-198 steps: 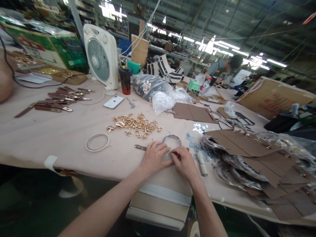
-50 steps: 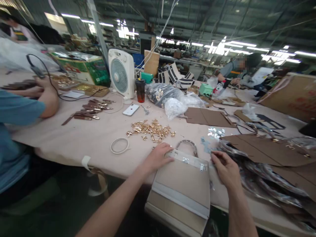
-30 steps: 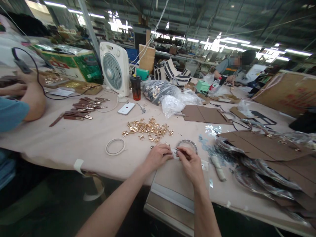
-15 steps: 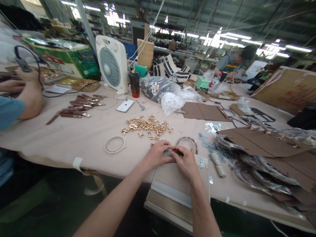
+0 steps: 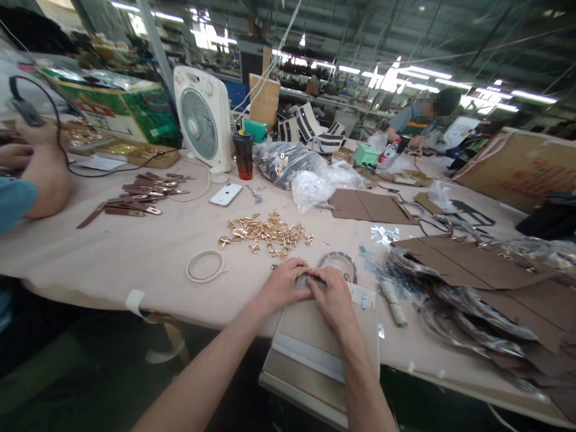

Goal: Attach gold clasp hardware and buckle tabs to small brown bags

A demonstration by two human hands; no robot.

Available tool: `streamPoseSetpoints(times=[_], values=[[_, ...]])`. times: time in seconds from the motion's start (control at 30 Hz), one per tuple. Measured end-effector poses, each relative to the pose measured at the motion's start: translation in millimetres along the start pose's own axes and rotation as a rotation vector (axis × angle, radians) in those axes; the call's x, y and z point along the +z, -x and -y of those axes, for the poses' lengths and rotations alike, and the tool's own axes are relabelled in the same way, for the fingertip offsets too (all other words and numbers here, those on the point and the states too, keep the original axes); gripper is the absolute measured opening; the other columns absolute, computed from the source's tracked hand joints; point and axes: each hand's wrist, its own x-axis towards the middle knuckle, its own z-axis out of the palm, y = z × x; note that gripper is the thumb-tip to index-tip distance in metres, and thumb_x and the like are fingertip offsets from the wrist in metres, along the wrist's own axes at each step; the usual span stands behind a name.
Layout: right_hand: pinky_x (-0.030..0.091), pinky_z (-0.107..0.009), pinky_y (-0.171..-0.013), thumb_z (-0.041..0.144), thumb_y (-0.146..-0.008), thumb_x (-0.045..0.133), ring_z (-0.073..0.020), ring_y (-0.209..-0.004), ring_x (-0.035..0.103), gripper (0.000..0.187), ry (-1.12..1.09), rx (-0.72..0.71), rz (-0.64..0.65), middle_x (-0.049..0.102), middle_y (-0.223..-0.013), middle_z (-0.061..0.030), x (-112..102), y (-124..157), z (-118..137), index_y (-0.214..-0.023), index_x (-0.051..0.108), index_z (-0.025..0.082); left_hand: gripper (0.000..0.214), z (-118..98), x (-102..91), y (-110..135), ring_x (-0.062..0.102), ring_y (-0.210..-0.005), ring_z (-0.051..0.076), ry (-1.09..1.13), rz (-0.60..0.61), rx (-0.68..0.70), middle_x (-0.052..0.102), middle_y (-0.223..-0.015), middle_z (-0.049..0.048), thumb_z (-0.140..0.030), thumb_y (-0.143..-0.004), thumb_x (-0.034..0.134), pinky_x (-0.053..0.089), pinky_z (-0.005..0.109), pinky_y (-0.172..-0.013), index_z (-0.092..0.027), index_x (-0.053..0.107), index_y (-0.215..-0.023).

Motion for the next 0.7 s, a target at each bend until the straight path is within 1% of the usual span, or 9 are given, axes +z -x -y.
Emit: streamPoseSetpoints(times=[0.17,0.27,0.47,0.7], values=[[0.048,-0.041,-0.094,0.024,-0.092,0.07,-0.0268,-0.101,0.063,0.017,0.013,0.018,0.022,0.073,-0.099,-0.0076,-2.1,-0.2,-0.1,-0.106,0.079,0.025,0.049,-1.2,-0.6,-0.2,0.064,-0.121,0.028,-0.014,0.001,-0.005,0.068,-0.126,0.0121,-0.037,-0.078,0.087,0.054,0.044,-0.107,-0.02,0.074,-0.122],[0.048,-0.041,-0.095,0.023,-0.093,0.069,-0.0268,-0.103,0.062,0.018,-0.007,-0.004,0.027,0.071,-0.101,-0.008,-4.0,1.4,-1.8,-0.107,0.079,0.025,0.054,-3.7,-1.4,-0.4,0.064,-0.12,0.028,-0.02,-0.003,-0.02,0.069,-0.126,0.0128,-0.038,-0.075,0.09,0.054,0.045,-0.108,-0.018,0.073,-0.123],[0.049,-0.042,-0.096,0.025,-0.092,0.07,-0.0264,-0.104,0.062,0.017,-0.024,-0.005,0.051,0.071,-0.102,-0.0076,-7.2,1.8,-5.6,-0.107,0.079,0.025,0.056,-8.1,-2.7,-0.7,0.065,-0.12,0.029,-0.007,-0.007,-0.029,0.069,-0.126,0.0125,-0.042,-0.074,0.091,0.054,0.046,-0.107,-0.02,0.073,-0.122],[0.048,-0.042,-0.098,0.025,-0.092,0.069,-0.0265,-0.104,0.062,0.017,-0.026,-0.033,0.098,0.072,-0.102,-0.0078,-10.1,-1.6,-4.4,-0.107,0.079,0.025,0.059,-4.3,-1.6,0.2,0.064,-0.121,0.028,-0.003,-0.008,-0.018,0.068,-0.125,0.0123,-0.044,-0.074,0.091,0.053,0.046,-0.107,-0.02,0.073,-0.125]])
